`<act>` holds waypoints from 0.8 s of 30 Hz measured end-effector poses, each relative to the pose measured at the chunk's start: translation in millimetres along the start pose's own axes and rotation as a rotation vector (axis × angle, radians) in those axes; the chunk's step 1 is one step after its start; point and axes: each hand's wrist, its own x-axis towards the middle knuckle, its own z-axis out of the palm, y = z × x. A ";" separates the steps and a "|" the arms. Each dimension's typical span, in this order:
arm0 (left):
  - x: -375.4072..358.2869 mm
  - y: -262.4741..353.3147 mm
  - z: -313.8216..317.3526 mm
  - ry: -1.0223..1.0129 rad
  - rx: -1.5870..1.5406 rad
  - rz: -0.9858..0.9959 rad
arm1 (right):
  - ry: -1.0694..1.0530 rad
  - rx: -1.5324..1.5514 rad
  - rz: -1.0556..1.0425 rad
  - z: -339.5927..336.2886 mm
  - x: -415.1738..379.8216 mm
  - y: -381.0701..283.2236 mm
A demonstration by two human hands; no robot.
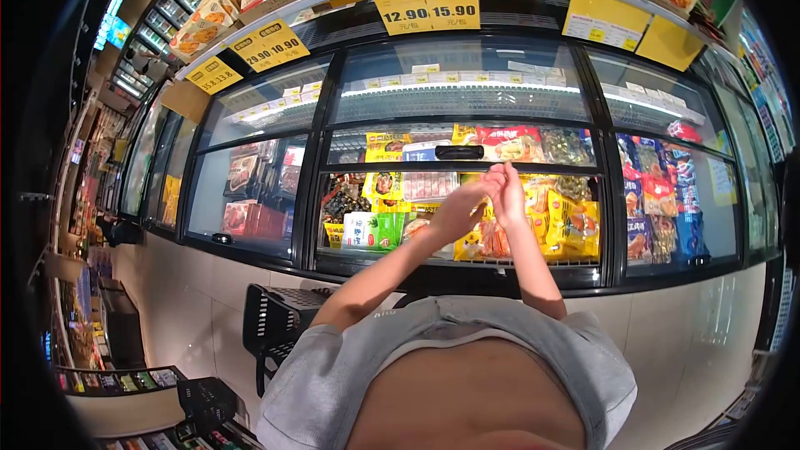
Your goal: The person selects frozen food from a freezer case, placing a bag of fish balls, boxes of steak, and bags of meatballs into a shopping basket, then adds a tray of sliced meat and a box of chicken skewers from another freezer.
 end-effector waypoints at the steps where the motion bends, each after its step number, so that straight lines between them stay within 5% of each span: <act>1: 11.3 -12.1 -1.5 -0.013 0.075 -0.146 | -0.018 -0.274 -0.080 10.4 8.4 -1.9; 4: 29.9 -60.1 2.8 0.052 0.257 -0.107 | -0.165 -0.956 -0.540 20.5 45.1 14.3; 6: 31.5 -78.9 8.8 0.103 0.375 -0.298 | -0.165 -1.282 -0.955 22.7 61.9 20.4; 12: 32.2 -95.2 3.6 0.174 0.263 -0.241 | -0.366 -1.524 -0.994 -1.6 64.9 30.1; 14: 33.1 -87.8 6.8 0.197 0.281 -0.277 | -0.464 -1.604 -0.744 4.2 65.7 17.4; 20: 5.0 -70.6 15.0 0.308 0.397 -0.133 | -0.327 -1.606 -1.082 -0.5 24.4 32.7; 24: -42.5 -47.3 22.5 0.320 0.450 -0.089 | -0.253 -1.805 -0.691 -8.9 -29.8 47.7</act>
